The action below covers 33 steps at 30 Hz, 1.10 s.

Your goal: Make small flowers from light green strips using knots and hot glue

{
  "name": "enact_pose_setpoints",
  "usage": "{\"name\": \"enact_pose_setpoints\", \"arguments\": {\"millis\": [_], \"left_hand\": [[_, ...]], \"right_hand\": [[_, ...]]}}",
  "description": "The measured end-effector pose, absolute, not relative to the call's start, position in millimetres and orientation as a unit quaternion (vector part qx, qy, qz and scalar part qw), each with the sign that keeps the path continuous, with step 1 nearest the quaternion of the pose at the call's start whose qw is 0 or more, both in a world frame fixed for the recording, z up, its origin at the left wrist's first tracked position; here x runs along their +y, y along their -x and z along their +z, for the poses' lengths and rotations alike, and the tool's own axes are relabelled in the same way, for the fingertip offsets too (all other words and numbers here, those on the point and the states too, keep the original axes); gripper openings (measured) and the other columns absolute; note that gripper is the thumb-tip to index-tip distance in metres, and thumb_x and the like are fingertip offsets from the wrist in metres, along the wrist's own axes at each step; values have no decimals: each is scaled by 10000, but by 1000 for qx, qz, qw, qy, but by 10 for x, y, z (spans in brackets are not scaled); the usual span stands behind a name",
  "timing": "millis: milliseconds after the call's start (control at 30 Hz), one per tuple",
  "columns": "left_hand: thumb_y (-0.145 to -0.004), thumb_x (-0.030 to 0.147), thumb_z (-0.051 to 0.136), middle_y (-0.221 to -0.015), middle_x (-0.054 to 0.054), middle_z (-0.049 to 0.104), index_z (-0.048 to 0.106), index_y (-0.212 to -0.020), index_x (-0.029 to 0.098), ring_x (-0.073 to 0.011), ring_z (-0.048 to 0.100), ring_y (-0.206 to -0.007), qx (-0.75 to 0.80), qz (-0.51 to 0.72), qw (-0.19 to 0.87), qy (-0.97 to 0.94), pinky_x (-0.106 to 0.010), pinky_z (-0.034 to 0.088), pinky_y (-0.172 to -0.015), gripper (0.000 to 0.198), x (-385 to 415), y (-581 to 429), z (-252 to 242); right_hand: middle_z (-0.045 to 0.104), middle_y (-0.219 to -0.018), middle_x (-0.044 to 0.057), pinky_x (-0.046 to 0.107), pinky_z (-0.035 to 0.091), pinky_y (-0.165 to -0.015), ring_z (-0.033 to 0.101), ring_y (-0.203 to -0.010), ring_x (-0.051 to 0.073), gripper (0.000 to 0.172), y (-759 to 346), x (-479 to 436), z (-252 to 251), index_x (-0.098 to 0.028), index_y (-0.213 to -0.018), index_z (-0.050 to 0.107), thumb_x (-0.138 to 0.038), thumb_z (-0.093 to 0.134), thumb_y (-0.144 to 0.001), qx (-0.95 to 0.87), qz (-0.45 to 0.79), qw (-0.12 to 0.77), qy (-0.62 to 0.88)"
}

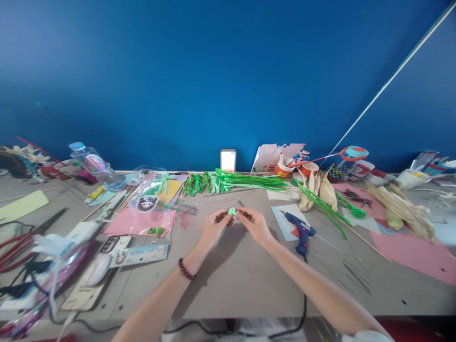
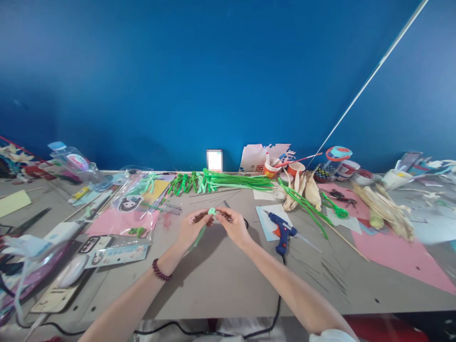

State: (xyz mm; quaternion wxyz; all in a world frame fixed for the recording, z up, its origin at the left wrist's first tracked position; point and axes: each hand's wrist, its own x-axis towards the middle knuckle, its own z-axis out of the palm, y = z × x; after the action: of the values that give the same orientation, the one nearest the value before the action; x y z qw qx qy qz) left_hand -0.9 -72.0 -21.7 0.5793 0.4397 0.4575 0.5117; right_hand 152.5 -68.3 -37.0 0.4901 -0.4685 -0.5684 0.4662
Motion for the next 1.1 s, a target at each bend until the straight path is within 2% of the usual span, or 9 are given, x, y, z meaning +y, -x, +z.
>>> {"name": "enact_pose_setpoints", "arguments": {"millis": [167,367,500,600,700,800,900,1000,1100], "left_hand": [[-599,348,789,-613,-13,639,694,-779,129,-92,559,-526,407,456,690,-388,-210,449,-558,300,-712,47,-150],[-666,353,744,-605,5,592,645,-649,136,-71,509,-507,375,407,736,-390,-204,397,-552,239,-704,99,-156],[-671,390,731,-550,10,546,611,-562,133,-73,484,-488,358,387,748,-403,-217,382,-551,304,-699,106,-158],[-674,387,734,-576,-2,565,638,-610,130,-84,501,-519,355,390,750,-399,-227,397,-570,282,-709,95,-167],[-661,391,748,-673,-27,615,679,-765,130,-113,549,-608,375,407,739,-383,-248,438,-620,289,-713,63,-197],[-644,414,751,-723,-28,629,672,-910,136,-121,554,-628,405,434,689,-415,-265,456,-641,393,-708,27,-243],[-621,374,770,-752,-11,628,637,-990,168,-133,567,-676,440,476,567,-509,-260,458,-664,443,-715,11,-278],[-701,333,711,-826,-26,646,630,-1001,202,-147,584,-751,458,495,427,-602,-278,465,-747,337,-754,18,-283],[-775,326,638,-903,-55,667,667,-963,222,-173,597,-823,450,500,366,-643,-306,465,-808,217,-799,24,-267]], "right_hand": [[692,-934,81,330,475,-771,604,-826,196,324,-1544,-657,-380,-181,-1004,691,-398,595,-783,-581,448,494,466],[636,-829,57,284,457,-624,556,-719,167,398,-1542,-665,-351,-181,-1059,682,-445,587,-777,-594,484,473,436],[598,-782,52,270,427,-573,516,-657,149,364,-1536,-684,-311,-178,-965,708,-466,575,-784,-618,480,462,417],[617,-779,51,274,430,-585,521,-651,151,345,-1531,-688,-295,-179,-943,693,-462,556,-799,-619,481,461,416],[640,-796,50,285,447,-643,549,-691,161,318,-1528,-678,-304,-177,-904,680,-449,557,-793,-615,462,473,429],[653,-800,54,295,451,-693,568,-729,172,296,-1527,-669,-327,-173,-861,680,-432,558,-784,-608,430,485,459],[661,-808,59,292,449,-679,571,-726,175,283,-1522,-669,-343,-173,-854,679,-419,563,-776,-600,416,487,479],[661,-795,57,269,440,-606,560,-683,164,300,-1513,-678,-349,-168,-873,676,-430,575,-766,-585,434,482,487],[650,-759,50,243,416,-530,539,-642,149,317,-1506,-687,-346,-166,-891,676,-440,586,-757,-574,455,476,487]]}}
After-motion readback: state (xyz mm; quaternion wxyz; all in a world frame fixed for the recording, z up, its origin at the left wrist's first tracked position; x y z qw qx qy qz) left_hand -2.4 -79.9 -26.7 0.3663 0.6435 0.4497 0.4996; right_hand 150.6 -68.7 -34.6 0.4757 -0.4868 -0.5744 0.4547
